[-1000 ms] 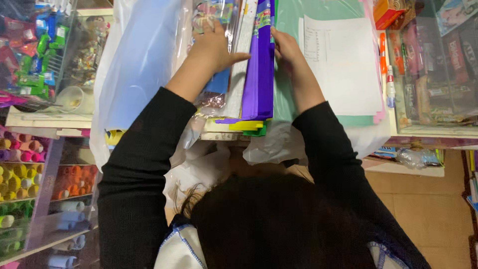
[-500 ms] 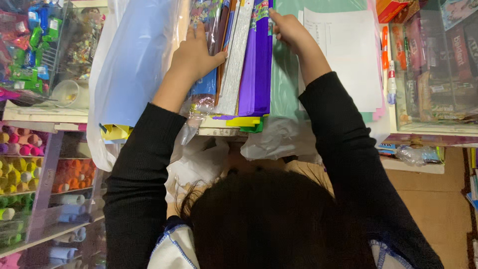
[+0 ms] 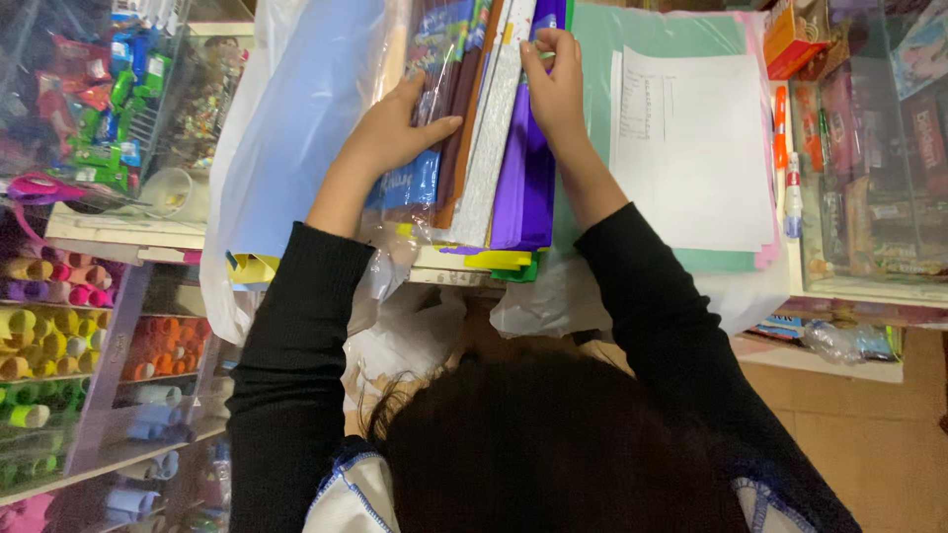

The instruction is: The person checks a list while gathering and arranging various paper products, packs of markers, and folders on a counter by hand.

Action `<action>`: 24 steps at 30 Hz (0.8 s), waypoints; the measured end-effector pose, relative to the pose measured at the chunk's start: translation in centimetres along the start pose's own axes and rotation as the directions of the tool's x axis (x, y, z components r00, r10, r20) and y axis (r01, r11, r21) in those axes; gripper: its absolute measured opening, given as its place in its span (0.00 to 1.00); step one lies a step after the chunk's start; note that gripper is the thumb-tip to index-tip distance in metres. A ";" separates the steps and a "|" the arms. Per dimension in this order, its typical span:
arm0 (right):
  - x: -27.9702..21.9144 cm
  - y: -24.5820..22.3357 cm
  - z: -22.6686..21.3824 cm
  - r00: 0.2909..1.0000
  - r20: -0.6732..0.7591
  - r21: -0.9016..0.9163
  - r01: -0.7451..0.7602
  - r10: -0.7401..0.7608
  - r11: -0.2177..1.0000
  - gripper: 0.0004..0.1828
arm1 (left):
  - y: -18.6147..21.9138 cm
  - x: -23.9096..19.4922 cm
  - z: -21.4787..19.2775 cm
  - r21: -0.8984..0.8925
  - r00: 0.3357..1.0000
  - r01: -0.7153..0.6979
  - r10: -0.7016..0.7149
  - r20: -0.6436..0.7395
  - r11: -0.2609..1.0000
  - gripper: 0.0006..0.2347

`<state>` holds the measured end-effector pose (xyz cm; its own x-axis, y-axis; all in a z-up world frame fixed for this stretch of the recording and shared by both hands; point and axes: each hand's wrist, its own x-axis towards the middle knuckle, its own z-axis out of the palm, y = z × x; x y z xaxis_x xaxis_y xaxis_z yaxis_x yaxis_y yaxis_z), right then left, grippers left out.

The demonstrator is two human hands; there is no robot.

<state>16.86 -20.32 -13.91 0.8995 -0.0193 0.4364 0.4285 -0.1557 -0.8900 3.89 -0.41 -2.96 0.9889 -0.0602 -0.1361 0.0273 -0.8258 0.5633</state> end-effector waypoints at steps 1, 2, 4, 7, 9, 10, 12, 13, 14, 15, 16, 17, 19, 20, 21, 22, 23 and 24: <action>-0.2 -0.9 0.2 1.000 0.001 0.003 0.006 -0.006 1.000 0.16 | 0.0 -0.2 0.0 0.002 1.000 0.000 0.000 -0.007 1.000 0.37; -0.4 -1.7 0.4 0.997 0.053 0.074 -0.064 0.060 0.995 0.14 | 0.1 -0.3 0.0 -0.022 1.000 -0.009 0.009 0.001 1.000 0.35; -0.8 -3.6 0.6 0.986 0.110 0.140 -0.136 0.121 0.981 0.12 | -0.3 -0.3 0.1 -0.046 1.000 -0.018 0.018 0.008 0.999 0.33; -0.8 -5.0 1.0 0.887 0.310 0.177 -0.409 0.343 0.895 0.22 | -0.6 -0.2 0.3 -0.042 0.999 -0.039 0.039 0.000 0.998 0.31; -0.4 -3.7 1.6 0.905 0.259 0.072 -0.365 0.336 0.928 0.28 | 0.0 -0.8 -0.1 -0.059 1.000 -0.015 0.016 0.010 0.998 0.32; -0.2 -3.1 1.6 0.906 0.257 0.071 -0.365 0.336 0.928 0.28 | 0.1 -0.8 -0.1 -0.059 1.000 -0.017 0.018 0.010 0.998 0.32; 0.3 -2.0 1.5 0.896 0.179 0.179 -0.437 0.408 0.882 0.26 | 0.4 -0.8 -0.1 0.001 0.998 0.060 -0.060 0.025 0.998 0.34; 0.3 -2.4 1.3 0.897 0.176 0.180 -0.434 0.405 0.883 0.26 | 0.4 -0.9 0.0 0.002 0.998 0.057 -0.057 0.024 0.998 0.34; 0.3 -2.9 1.0 0.869 0.215 0.253 -0.490 0.446 0.834 0.28 | 0.4 -0.9 0.0 0.012 0.998 0.057 -0.058 0.035 0.998 0.35; 0.3 -3.3 0.8 0.838 0.258 0.321 -0.543 0.481 0.776 0.30 | 0.4 -1.0 0.1 0.022 0.997 0.058 -0.059 0.046 0.998 0.35; 0.5 -3.3 0.9 0.840 0.256 0.321 -0.541 0.479 0.778 0.30 | 0.7 -1.2 0.1 0.022 0.997 0.055 -0.056 0.045 0.998 0.35; 0.7 -3.3 1.0 0.831 0.295 0.356 -0.554 0.472 0.753 0.33 | 1.1 -1.5 0.1 0.038 0.996 0.066 -0.068 0.056 0.997 0.37; 1.0 -3.7 1.2 0.821 0.335 0.389 -0.567 0.462 0.726 0.36 | 1.4 -1.8 0.3 0.054 0.994 0.079 -0.082 0.065 0.995 0.38; 1.1 -4.2 1.3 0.801 0.356 0.372 -0.594 0.481 0.714 0.39 | 1.5 -1.9 0.4 0.084 0.993 0.095 -0.101 0.069 0.992 0.39; 1.2 -4.7 1.5 0.780 0.376 0.353 -0.620 0.500 0.700 0.41 | 1.5 -2.0 0.5 0.113 0.990 0.110 -0.119 0.072 0.987 0.39; 1.3 -5.1 1.7 0.782 0.376 0.354 -0.617 0.496 0.703 0.41 | 1.5 -2.1 0.6 0.112 0.991 0.109 -0.117 0.068 0.988 0.39; 1.4 -5.6 1.9 0.778 0.395 0.296 -0.612 0.489 0.734 0.41 | 1.5 -2.3 0.7 0.111 0.992 0.104 -0.111 0.053 0.988 0.39; 1.5 -6.1 2.1 0.773 0.414 0.238 -0.602 0.481 0.762 0.41 | 1.4 -2.4 0.7 0.111 0.994 0.099 -0.104 0.037 0.989 0.38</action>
<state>15.78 -17.35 -8.08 0.9366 0.3186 -0.1458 -0.1949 0.1277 -0.9725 1.46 -1.85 -2.44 0.9746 0.0053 -0.2240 0.1091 -0.8846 0.4535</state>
